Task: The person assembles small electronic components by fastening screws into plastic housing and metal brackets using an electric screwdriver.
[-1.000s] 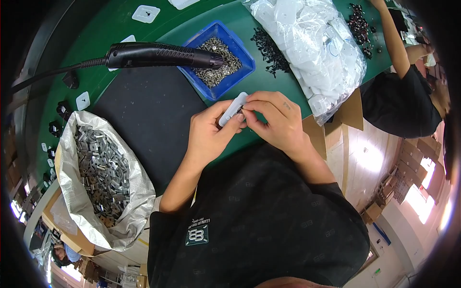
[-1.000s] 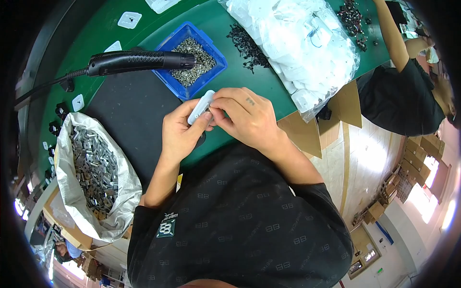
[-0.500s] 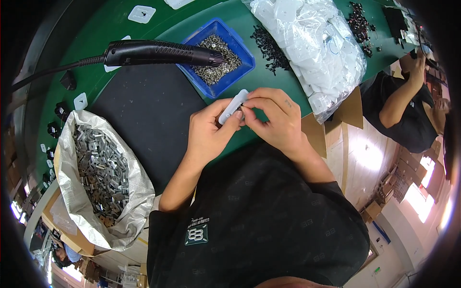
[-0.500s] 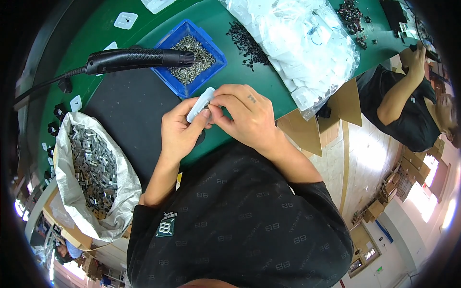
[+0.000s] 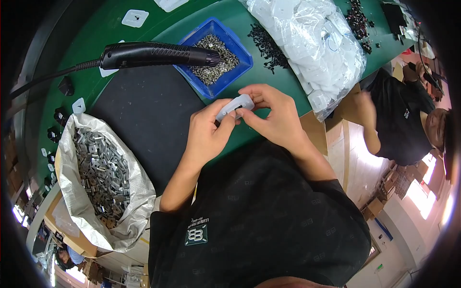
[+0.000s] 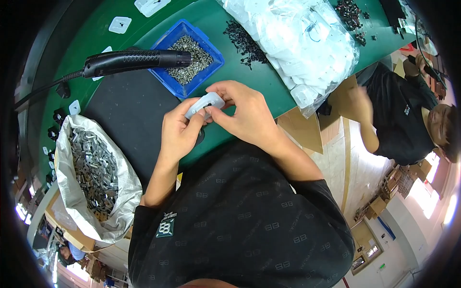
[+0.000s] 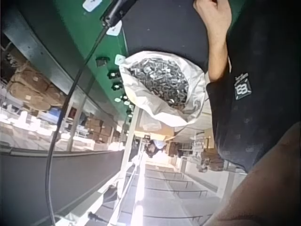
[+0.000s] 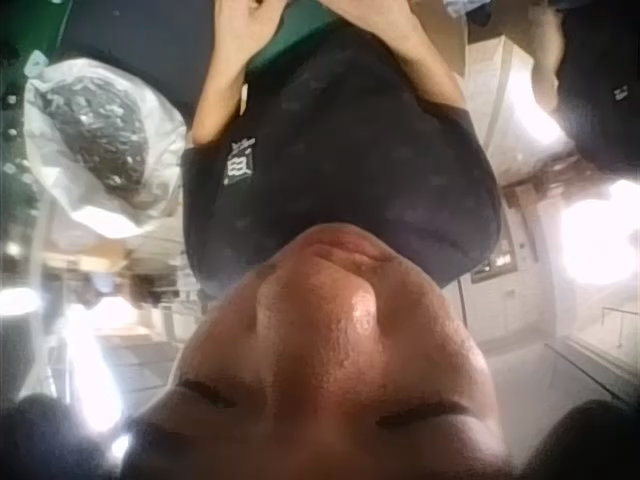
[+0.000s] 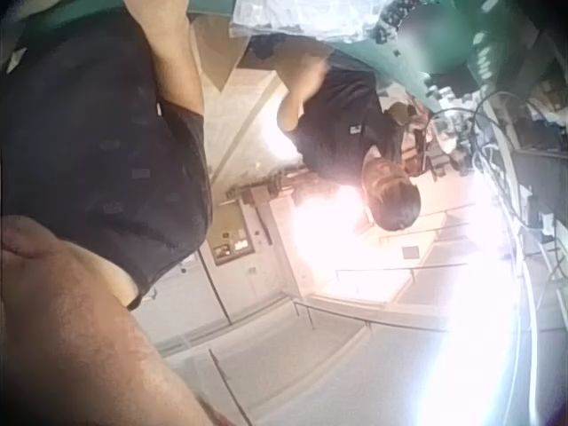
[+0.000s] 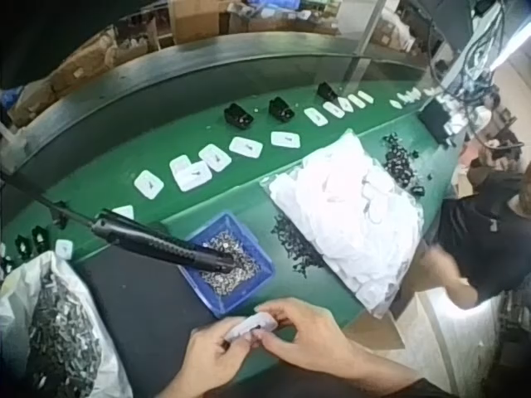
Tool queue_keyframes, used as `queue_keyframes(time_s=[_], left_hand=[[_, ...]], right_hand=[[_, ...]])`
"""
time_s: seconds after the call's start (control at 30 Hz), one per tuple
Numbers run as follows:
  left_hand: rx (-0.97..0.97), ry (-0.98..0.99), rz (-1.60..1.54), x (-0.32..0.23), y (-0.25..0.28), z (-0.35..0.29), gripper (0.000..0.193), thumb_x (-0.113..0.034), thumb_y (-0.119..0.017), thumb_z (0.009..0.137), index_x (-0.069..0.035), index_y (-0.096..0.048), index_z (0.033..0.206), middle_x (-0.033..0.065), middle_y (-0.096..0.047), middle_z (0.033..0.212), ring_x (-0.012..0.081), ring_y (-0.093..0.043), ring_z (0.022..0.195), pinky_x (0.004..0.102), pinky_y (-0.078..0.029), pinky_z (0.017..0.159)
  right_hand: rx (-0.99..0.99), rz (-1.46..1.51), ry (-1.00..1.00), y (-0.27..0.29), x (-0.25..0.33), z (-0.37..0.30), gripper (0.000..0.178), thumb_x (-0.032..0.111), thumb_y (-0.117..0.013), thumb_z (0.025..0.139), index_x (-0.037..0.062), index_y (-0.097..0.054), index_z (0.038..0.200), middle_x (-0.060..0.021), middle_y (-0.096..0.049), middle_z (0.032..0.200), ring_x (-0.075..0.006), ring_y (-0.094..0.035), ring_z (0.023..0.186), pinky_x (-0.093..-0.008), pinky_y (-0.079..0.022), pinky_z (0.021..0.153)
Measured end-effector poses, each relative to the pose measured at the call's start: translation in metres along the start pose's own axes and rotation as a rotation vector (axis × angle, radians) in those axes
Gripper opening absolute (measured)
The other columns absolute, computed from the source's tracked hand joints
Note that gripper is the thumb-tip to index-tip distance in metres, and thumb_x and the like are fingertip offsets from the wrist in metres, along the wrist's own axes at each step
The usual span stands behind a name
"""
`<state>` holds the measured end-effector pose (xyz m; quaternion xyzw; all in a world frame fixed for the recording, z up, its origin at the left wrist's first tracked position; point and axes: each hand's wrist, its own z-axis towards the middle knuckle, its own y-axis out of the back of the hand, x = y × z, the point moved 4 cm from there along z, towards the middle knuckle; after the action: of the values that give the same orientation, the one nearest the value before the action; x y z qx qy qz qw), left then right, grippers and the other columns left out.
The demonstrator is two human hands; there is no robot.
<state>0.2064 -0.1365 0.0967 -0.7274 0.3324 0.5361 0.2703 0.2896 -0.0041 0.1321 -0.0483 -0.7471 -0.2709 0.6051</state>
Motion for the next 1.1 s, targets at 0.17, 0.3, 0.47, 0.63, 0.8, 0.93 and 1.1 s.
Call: queue_keyframes(time_s=[0.17, 0.3, 0.47, 0.63, 0.8, 0.93, 1.1], left_hand=[[0.020, -0.003, 0.194, -0.010, -0.002, 0.002, 0.019, -0.003, -0.056, 0.087, 0.001, -0.063, 0.105, 0.0121, -0.070, 0.083, 0.0187, -0.070, 0.072, 0.0281, -0.053, 0.063], [0.001, 0.021, 0.213, -0.006, -0.003, 0.001, 0.019, -0.004, -0.057, 0.086, 0.000, -0.064, 0.103, 0.0125, -0.070, 0.084, 0.0198, -0.070, 0.073, 0.0291, -0.053, 0.064], [0.006, -0.108, 0.295, -0.007, 0.001, 0.003, 0.019, -0.003, -0.061, 0.083, 0.000, -0.064, 0.102, 0.0132, -0.069, 0.084, 0.0208, -0.069, 0.071, 0.0291, -0.053, 0.063], [0.032, -0.269, 0.207, -0.012, 0.005, 0.013, 0.020, 0.002, -0.059, 0.083, 0.002, -0.066, 0.102, 0.0114, -0.070, 0.082, 0.0130, -0.068, 0.071, 0.0257, -0.054, 0.064], [-0.107, -0.271, 0.011, -0.014, 0.022, 0.013, 0.029, 0.003, -0.063, 0.082, 0.003, -0.064, 0.111, 0.0130, -0.071, 0.087, 0.0149, -0.070, 0.076, 0.0257, -0.055, 0.067], [-0.312, -0.611, 0.020, -0.005, 0.050, 0.015, 0.021, 0.007, -0.062, 0.081, 0.007, -0.065, 0.102, 0.0131, -0.071, 0.080, 0.0154, -0.069, 0.067, 0.0256, -0.056, 0.060], [-0.257, -0.680, 0.057, -0.003, 0.042, 0.022, 0.014, 0.006, -0.061, 0.080, 0.003, -0.067, 0.092, 0.0104, -0.068, 0.071, 0.0131, -0.065, 0.057, 0.0236, -0.052, 0.054]], right_hand=[[0.005, -0.018, -0.072, -0.001, -0.007, 0.001, 0.029, 0.005, -0.074, 0.077, -0.0006, -0.062, 0.102, -0.0130, -0.067, 0.089, -0.0215, -0.070, 0.077, -0.0308, -0.056, 0.070], [-0.007, -0.069, -0.072, -0.002, -0.005, 0.002, 0.025, 0.004, -0.073, 0.077, -0.0007, -0.062, 0.098, -0.0124, -0.068, 0.086, -0.0212, -0.070, 0.076, -0.0302, -0.056, 0.068], [-0.006, -0.016, -0.100, 0.004, -0.005, 0.005, 0.022, 0.004, -0.075, 0.076, -0.0011, -0.063, 0.094, -0.0101, -0.069, 0.082, -0.0163, -0.068, 0.072, -0.0283, -0.055, 0.066], [0.195, 0.192, -0.294, 0.014, -0.007, 0.017, 0.022, 0.006, -0.080, 0.074, -0.0003, -0.064, 0.088, -0.0043, -0.069, 0.076, -0.0066, -0.064, 0.071, -0.0230, -0.052, 0.064], [0.203, 0.160, -0.051, 0.028, 0.022, 0.056, 0.020, 0.005, -0.080, 0.074, 0.0017, -0.063, 0.085, -0.0025, -0.068, 0.074, -0.0054, -0.062, 0.067, -0.0222, -0.050, 0.061], [-0.023, -0.035, 0.144, 0.076, 0.051, 0.159, 0.028, 0.017, -0.082, 0.073, 0.0019, -0.067, 0.090, -0.0041, -0.068, 0.078, -0.0109, -0.063, 0.067, -0.0240, -0.050, 0.062], [0.055, -0.271, -0.163, 0.058, -0.003, 0.279, 0.025, 0.019, -0.080, 0.073, -0.0025, -0.068, 0.075, -0.0054, -0.064, 0.063, -0.0111, -0.058, 0.053, -0.0246, -0.046, 0.050]])
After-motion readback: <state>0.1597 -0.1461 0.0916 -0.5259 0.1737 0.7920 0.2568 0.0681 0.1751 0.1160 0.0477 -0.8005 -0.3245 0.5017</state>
